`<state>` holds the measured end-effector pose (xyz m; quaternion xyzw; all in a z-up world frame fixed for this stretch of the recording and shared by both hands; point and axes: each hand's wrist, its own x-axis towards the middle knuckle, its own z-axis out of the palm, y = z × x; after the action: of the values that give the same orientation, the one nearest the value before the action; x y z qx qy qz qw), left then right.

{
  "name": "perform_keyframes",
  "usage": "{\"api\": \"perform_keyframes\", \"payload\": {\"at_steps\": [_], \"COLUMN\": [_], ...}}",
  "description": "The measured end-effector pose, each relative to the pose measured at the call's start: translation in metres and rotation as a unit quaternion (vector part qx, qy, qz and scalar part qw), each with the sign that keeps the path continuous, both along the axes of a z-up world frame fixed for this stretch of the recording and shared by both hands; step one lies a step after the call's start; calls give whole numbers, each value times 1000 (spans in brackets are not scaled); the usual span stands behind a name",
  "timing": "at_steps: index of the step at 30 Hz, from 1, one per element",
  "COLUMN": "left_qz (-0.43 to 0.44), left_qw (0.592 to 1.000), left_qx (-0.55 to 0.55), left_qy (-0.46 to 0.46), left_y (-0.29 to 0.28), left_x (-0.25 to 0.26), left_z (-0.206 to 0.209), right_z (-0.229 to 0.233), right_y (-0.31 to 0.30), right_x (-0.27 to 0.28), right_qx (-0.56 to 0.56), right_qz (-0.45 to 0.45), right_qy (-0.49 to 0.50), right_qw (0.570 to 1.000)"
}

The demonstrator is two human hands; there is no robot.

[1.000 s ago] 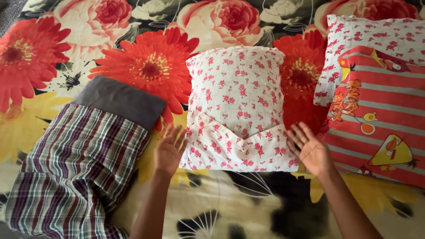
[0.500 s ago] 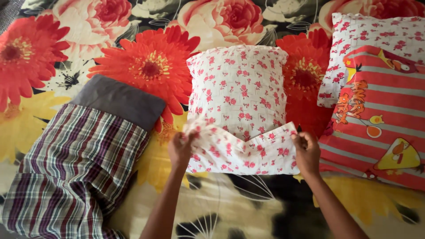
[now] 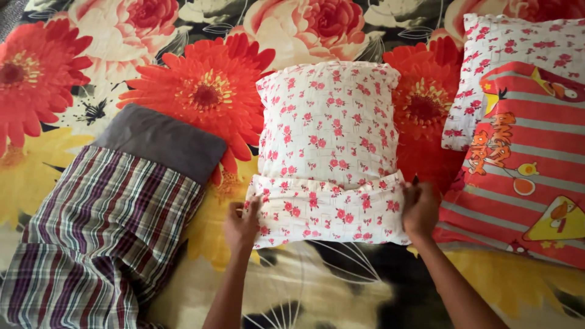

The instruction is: Arranging pillows and folding a cloth on a bed.

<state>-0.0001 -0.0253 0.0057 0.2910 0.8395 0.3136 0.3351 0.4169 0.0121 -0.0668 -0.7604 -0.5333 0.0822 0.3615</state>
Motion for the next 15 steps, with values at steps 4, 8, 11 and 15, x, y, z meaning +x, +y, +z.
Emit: {"api": "perform_keyframes", "payload": {"at_steps": [4, 8, 11, 15], "left_qz": [11, 16, -29, -66], "left_qw": [992, 988, 983, 934], "left_qx": [77, 112, 89, 204], "left_qy": [100, 102, 155, 287], "left_y": [-9, -9, -8, -8], "left_x": [-21, -2, 22, 40], "left_z": [-51, -38, -10, 20], "right_z": [11, 63, 103, 130], "right_y": [1, -13, -21, -20], "right_x": [-3, -46, -79, -109], "right_qx": [36, 132, 182, 164], "right_qz": [-43, 9, 118, 249], "right_qy": [15, -11, -28, -87], "right_qw": [998, 991, 976, 951]}}
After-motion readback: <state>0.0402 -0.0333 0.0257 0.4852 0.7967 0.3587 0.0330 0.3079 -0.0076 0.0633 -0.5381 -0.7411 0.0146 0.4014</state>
